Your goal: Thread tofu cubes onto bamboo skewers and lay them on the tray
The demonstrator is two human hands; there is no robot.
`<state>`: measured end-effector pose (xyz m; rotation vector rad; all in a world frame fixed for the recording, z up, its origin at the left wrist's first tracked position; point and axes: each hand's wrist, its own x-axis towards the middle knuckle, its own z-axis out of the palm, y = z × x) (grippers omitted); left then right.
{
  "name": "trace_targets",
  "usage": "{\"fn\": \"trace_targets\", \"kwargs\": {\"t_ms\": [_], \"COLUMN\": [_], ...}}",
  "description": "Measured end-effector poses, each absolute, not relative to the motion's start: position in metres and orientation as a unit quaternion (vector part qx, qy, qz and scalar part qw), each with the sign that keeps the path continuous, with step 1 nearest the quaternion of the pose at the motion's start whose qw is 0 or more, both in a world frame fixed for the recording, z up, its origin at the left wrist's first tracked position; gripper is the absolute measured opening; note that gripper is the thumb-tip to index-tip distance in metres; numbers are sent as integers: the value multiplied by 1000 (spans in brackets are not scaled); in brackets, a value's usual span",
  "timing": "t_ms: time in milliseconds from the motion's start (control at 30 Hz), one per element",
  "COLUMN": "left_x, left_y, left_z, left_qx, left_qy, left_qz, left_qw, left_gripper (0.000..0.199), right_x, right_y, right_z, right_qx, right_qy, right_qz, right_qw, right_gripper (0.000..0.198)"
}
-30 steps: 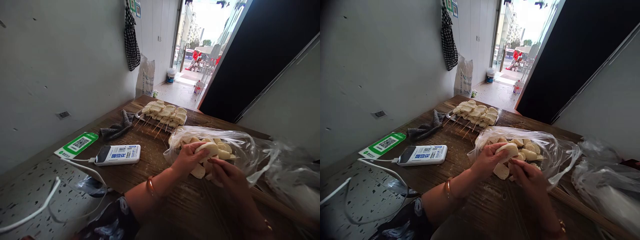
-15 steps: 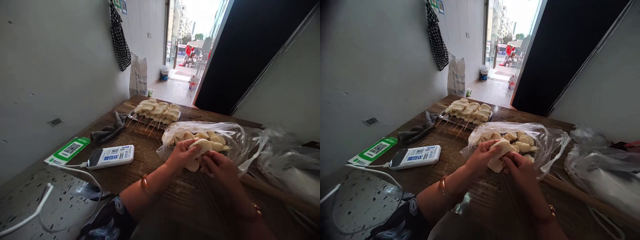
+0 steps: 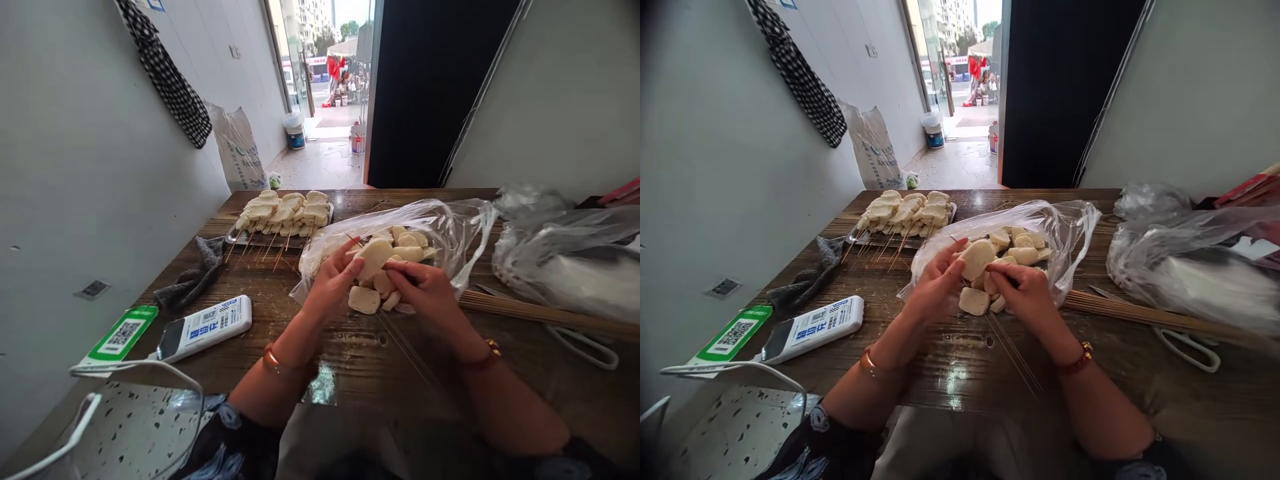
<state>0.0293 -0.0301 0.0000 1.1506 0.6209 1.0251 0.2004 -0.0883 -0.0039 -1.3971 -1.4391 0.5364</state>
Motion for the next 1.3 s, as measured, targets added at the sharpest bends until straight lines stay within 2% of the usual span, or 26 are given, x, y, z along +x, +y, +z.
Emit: {"fn": "trace_targets", "kwargs": {"t_ms": [100, 200, 333, 467, 633, 767, 900, 1000, 1100, 1300], "left_x": [22, 19, 23, 28, 33, 30, 23, 18, 11, 3], "left_y": [-20, -12, -8, -8, -12, -13, -8, -5, -3, -1], "left_z": [-1, -6, -18, -26, -21, -16, -12, -7, -1, 4], "left_qx": [584, 686, 791, 813, 791, 731, 586, 484, 408, 347], "left_qy": [335, 383, 413, 428, 393, 400, 378, 347, 307, 262], "left_qz": [493, 468, 400, 362, 423, 442, 501, 556, 554, 559], "left_qw": [551, 404, 209, 156, 201, 331, 513, 580, 658, 706], "left_gripper": [45, 31, 36, 30, 18, 14, 22, 29, 38, 45], "right_x": [211, 218, 221, 220, 220, 220, 221, 220, 220, 220], "right_y": [-87, -86, -86, -85, -83, -82, -82, -84, -86, -88], "right_z": [-1, 2, 1, 0, 0, 0, -1, -3, -5, -10], "right_qx": [-606, -603, -585, -576, -568, -569, -571, -570, -578, -567], "right_qy": [-523, -477, -460, -458, -465, -468, -471, -490, -532, -620], "right_qz": [231, 232, 255, 275, 281, 277, 277, 282, 295, 293], "right_qw": [553, 596, 617, 619, 619, 617, 613, 597, 545, 456], "right_gripper": [31, 33, 34, 34, 34, 33, 35, 36, 36, 32]}}
